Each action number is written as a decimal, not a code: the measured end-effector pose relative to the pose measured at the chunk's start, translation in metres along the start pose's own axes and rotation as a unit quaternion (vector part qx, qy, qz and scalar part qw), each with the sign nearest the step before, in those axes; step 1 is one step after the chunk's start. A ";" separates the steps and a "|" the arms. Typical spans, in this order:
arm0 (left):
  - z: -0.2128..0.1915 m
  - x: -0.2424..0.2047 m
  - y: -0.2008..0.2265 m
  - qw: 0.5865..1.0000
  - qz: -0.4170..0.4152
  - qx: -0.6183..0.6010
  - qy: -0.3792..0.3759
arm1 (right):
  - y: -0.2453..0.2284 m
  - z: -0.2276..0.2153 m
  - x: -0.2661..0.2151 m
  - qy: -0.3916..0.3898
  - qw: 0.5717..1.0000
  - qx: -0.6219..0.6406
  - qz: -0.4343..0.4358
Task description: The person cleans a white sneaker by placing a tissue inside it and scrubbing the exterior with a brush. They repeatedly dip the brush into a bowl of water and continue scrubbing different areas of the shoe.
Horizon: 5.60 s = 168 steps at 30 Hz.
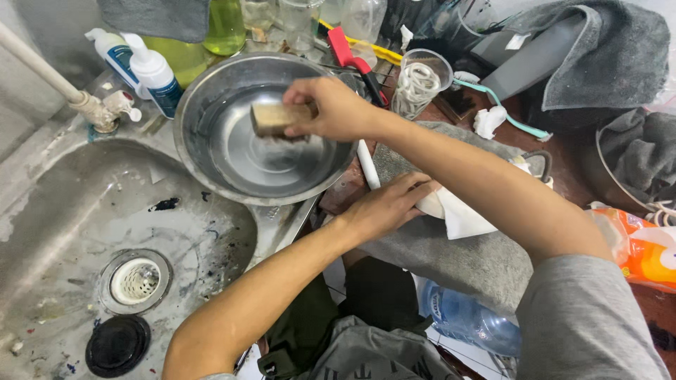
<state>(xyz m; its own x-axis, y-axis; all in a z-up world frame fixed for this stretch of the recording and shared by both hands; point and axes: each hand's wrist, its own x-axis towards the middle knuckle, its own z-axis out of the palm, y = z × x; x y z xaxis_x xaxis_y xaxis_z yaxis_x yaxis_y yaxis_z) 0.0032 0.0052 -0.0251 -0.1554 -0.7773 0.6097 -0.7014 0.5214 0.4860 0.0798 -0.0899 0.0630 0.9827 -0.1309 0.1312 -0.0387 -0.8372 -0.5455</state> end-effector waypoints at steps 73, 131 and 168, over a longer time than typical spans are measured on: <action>-0.003 0.011 0.018 0.997 -0.042 -0.013 0.065 | -0.026 -0.096 -0.275 0.157 0.950 -0.269 -0.002; -0.012 0.020 0.024 0.992 -0.060 -0.038 0.108 | 0.017 -0.152 -0.223 -0.044 0.948 -0.305 0.083; -0.009 0.023 0.018 0.990 -0.078 -0.047 0.112 | -0.003 -0.065 -0.300 0.152 0.939 -0.273 -0.142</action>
<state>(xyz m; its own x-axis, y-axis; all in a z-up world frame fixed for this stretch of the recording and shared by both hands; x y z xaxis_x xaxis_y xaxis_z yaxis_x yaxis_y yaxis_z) -0.0063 -0.0004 0.0037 0.1148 -0.7593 0.6406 -0.6346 0.4401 0.6353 -0.2264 -0.0825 0.0796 0.8735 0.0634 0.4826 0.0485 -0.9979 0.0433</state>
